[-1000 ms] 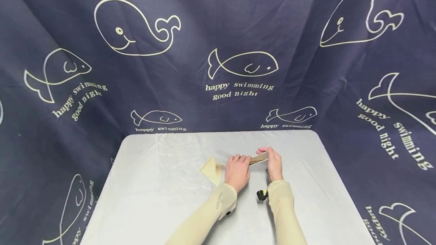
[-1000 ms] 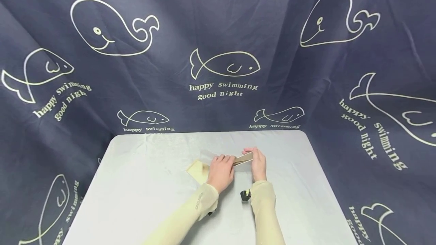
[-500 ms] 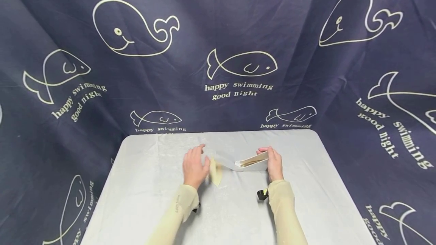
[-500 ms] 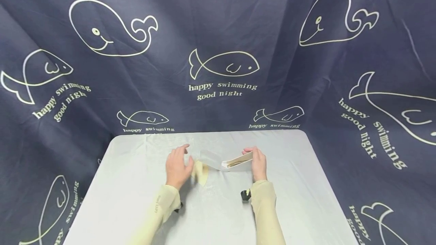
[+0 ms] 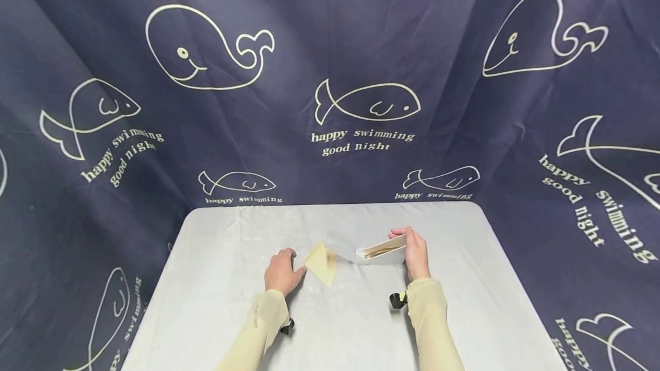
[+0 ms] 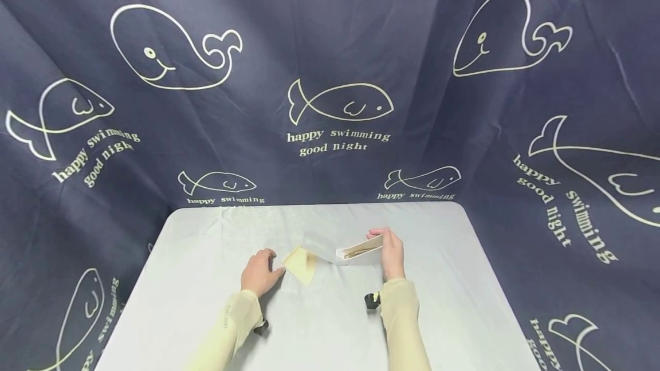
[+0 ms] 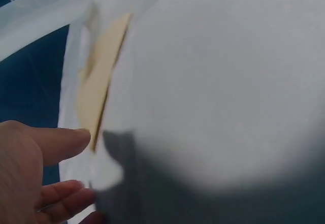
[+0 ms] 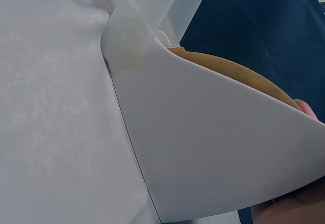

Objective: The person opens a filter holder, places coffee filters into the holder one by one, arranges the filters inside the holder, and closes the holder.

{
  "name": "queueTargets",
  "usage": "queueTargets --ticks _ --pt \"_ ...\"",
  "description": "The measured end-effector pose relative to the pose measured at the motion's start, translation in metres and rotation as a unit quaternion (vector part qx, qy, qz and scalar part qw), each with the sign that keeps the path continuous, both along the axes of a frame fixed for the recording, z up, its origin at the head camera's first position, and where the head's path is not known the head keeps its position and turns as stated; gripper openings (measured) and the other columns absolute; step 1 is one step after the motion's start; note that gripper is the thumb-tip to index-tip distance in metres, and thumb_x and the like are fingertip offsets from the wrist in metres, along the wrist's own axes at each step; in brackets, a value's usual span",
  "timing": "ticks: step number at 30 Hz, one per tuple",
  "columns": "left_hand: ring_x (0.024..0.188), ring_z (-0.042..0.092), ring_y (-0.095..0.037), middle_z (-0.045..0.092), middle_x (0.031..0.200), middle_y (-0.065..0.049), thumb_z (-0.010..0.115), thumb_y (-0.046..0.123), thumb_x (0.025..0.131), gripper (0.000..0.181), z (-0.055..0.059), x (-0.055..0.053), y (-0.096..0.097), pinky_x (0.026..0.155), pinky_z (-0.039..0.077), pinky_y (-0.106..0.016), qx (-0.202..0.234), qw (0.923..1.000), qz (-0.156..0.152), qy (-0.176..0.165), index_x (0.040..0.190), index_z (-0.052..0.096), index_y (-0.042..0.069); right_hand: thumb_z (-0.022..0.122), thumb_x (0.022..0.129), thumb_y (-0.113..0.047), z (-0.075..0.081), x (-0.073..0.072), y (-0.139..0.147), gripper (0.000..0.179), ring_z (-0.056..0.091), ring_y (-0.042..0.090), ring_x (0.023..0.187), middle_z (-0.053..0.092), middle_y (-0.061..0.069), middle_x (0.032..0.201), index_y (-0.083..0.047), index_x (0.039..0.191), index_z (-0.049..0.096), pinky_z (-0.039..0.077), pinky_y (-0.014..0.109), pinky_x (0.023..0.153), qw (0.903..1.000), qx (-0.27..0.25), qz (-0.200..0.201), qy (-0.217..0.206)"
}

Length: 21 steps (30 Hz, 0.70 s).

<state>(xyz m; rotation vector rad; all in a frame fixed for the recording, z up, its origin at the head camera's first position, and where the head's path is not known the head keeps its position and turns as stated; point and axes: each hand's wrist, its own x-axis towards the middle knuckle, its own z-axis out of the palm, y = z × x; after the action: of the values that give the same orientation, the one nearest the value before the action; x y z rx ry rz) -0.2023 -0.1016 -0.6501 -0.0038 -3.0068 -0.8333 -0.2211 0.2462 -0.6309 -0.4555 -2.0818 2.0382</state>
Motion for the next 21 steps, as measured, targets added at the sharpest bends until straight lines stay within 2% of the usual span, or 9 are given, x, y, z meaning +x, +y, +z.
queueTargets --ticks 4,8,12,16,21 --pt "0.081 0.057 -0.023 0.061 0.092 -0.005 0.09 0.03 0.078 0.047 -0.009 0.003 0.001 0.07 0.051 -0.041 0.008 0.9999 -0.007 0.009 0.111 0.065 0.006 0.034 0.114 -0.029 -0.002 0.001 0.001 0.052 0.07 0.005 0.091 0.075 0.026 0.112 0.009 0.119 0.069 0.047 0.017 0.091 0.9999 -0.006 0.006 -0.012" --pt "0.075 0.05 -0.017 0.057 0.086 -0.001 0.09 0.026 0.078 0.039 -0.013 0.002 0.002 0.066 0.045 -0.037 0.018 0.9996 -0.016 0.017 0.103 0.065 0.01 0.034 0.114 -0.029 0.0 0.002 0.001 0.051 0.07 0.004 0.091 0.075 0.024 0.111 0.008 0.12 0.07 0.048 0.017 0.09 0.9997 -0.008 0.009 -0.022" --pt "0.076 0.05 -0.016 0.056 0.083 0.001 0.088 0.021 0.079 0.029 -0.016 0.0 0.005 0.066 0.044 -0.036 0.02 0.9995 -0.023 0.008 0.096 0.065 0.013 0.034 0.114 -0.028 0.014 0.007 -0.003 0.05 0.068 0.004 0.093 0.076 0.023 0.111 0.008 0.122 0.069 0.045 0.017 0.093 0.9992 -0.002 0.014 -0.037" --pt "0.076 0.049 -0.016 0.054 0.08 0.001 0.084 0.016 0.079 0.023 -0.017 0.0 0.01 0.066 0.043 -0.035 0.022 0.9994 -0.026 0.0 0.09 0.063 0.014 0.032 0.114 -0.025 0.028 0.014 -0.008 0.05 0.069 0.012 0.099 0.073 0.028 0.113 0.01 0.123 0.067 0.045 0.022 0.096 0.9993 0.011 0.021 -0.03" --pt "0.075 0.049 -0.018 0.053 0.078 0.001 0.077 0.019 0.08 0.017 -0.015 -0.002 0.017 0.064 0.042 -0.037 0.028 0.9994 -0.014 -0.012 0.087 0.062 0.014 0.031 0.114 -0.024 0.018 0.01 -0.004 0.05 0.069 0.014 0.101 0.07 0.032 0.116 0.009 0.123 0.067 0.045 0.021 0.096 0.9994 0.011 0.017 -0.027"
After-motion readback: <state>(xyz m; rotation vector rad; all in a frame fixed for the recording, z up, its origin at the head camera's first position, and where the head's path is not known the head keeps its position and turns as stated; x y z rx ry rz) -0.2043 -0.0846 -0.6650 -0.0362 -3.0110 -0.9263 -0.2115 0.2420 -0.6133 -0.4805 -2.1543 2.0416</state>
